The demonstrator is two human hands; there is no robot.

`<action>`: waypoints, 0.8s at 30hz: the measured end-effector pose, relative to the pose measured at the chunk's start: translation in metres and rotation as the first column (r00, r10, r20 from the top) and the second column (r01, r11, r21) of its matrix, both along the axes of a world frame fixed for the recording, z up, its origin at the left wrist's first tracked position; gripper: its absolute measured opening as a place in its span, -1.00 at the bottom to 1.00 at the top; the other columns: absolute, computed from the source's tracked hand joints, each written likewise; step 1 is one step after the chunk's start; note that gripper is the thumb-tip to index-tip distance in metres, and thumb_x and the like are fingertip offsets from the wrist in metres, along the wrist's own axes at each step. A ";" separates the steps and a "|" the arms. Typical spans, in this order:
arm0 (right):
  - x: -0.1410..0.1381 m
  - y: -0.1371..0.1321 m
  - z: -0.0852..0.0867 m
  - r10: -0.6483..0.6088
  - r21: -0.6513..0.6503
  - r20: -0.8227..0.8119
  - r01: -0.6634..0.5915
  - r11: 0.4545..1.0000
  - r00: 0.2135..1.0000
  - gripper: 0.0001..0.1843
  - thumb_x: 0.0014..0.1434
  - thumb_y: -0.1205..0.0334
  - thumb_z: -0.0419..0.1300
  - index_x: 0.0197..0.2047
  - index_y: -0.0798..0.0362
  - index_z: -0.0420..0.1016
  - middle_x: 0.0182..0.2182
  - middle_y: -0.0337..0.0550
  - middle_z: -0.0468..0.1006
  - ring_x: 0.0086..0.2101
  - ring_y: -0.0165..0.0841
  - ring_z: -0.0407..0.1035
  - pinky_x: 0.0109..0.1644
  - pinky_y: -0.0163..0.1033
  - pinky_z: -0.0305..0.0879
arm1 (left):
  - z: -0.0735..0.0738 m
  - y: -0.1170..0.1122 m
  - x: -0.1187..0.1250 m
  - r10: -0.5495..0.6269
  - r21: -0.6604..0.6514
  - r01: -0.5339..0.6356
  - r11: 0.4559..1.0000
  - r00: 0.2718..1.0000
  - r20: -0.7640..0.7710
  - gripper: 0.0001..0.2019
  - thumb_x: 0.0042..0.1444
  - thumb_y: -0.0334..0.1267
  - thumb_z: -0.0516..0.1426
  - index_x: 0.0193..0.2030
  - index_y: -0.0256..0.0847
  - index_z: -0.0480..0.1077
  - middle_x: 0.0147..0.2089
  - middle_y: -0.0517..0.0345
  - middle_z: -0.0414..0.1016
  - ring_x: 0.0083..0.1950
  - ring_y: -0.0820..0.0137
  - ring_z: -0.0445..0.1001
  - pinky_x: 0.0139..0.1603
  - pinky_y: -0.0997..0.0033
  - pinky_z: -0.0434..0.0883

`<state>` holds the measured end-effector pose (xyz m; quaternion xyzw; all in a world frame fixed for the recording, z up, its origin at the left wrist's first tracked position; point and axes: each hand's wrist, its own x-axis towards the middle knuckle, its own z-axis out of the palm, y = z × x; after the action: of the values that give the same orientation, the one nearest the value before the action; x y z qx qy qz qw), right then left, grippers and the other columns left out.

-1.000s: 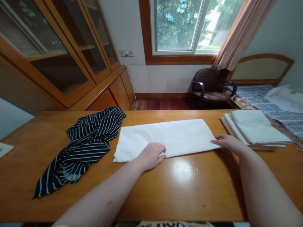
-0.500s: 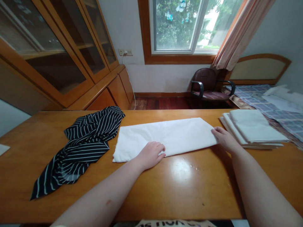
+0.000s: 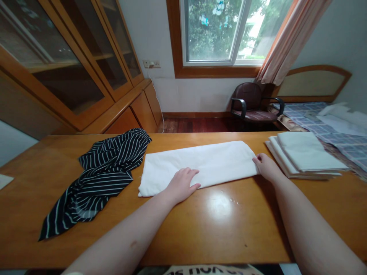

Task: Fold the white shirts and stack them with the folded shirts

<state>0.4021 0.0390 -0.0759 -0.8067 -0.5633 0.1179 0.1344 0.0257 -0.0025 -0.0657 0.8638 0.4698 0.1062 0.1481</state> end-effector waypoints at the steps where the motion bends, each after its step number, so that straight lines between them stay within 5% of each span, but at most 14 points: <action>1: -0.001 0.000 0.000 -0.005 -0.009 0.023 0.005 1.000 1.000 -0.78 0.22 0.16 0.01 -0.23 0.11 0.38 -0.31 0.01 0.52 -0.32 -0.26 0.37 -0.32 -0.27 0.14 | -0.001 0.000 0.000 0.017 0.020 -0.016 1.000 0.999 -0.028 -0.45 0.08 0.01 0.12 0.19 -0.13 0.24 0.11 -0.02 0.35 0.14 0.16 0.28 0.16 0.15 0.21; 7: -0.007 0.001 0.006 -0.083 -0.099 0.137 0.097 0.990 0.987 -0.67 0.25 0.12 -0.05 -0.10 0.15 0.38 -0.25 0.15 0.53 -0.24 -0.15 0.41 -0.27 -0.20 0.16 | -0.010 0.005 -0.004 -0.011 -0.021 0.006 1.000 0.977 -0.211 -0.23 0.05 0.18 0.07 0.37 0.07 -0.08 0.43 0.05 -0.15 0.42 0.02 -0.27 0.30 -0.21 -0.32; 12: -0.003 -0.003 0.010 -0.051 -0.085 0.135 0.063 0.994 0.990 -0.68 0.23 0.10 -0.03 -0.17 0.14 0.40 -0.28 0.14 0.53 -0.26 -0.15 0.41 -0.28 -0.20 0.16 | -0.009 0.013 -0.011 -0.059 -0.049 0.051 0.998 0.982 -0.177 -0.41 0.23 0.09 -0.12 0.37 0.09 -0.09 0.43 0.11 -0.16 0.43 0.11 -0.27 0.32 -0.16 -0.28; 18: 0.007 -0.013 0.011 0.117 0.201 -0.102 -0.095 0.975 0.988 -0.68 0.23 0.00 -0.08 -0.22 0.05 0.34 -0.36 -0.07 0.50 -0.35 -0.26 0.36 -0.33 -0.26 0.19 | -0.006 0.018 -0.019 -0.103 -0.045 0.097 0.994 0.980 -0.171 -0.41 0.22 0.05 -0.06 0.36 0.07 -0.05 0.43 0.11 -0.14 0.42 0.13 -0.24 0.33 -0.12 -0.26; 24: 0.002 -0.007 0.012 0.047 0.007 0.048 -0.048 0.999 0.998 -0.71 0.25 0.13 -0.06 -0.20 0.12 0.37 -0.30 0.12 0.52 -0.29 -0.16 0.40 -0.27 -0.20 0.17 | -0.006 0.021 -0.021 -0.098 -0.065 0.087 0.994 0.975 -0.199 -0.41 0.22 0.06 -0.07 0.37 0.08 -0.08 0.43 0.14 -0.17 0.43 0.15 -0.25 0.33 -0.11 -0.25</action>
<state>0.4042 0.0322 -0.0643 -0.7951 -0.5858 0.0996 0.1214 0.0045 0.0189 -0.0721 0.8866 0.4443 -0.0022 0.1287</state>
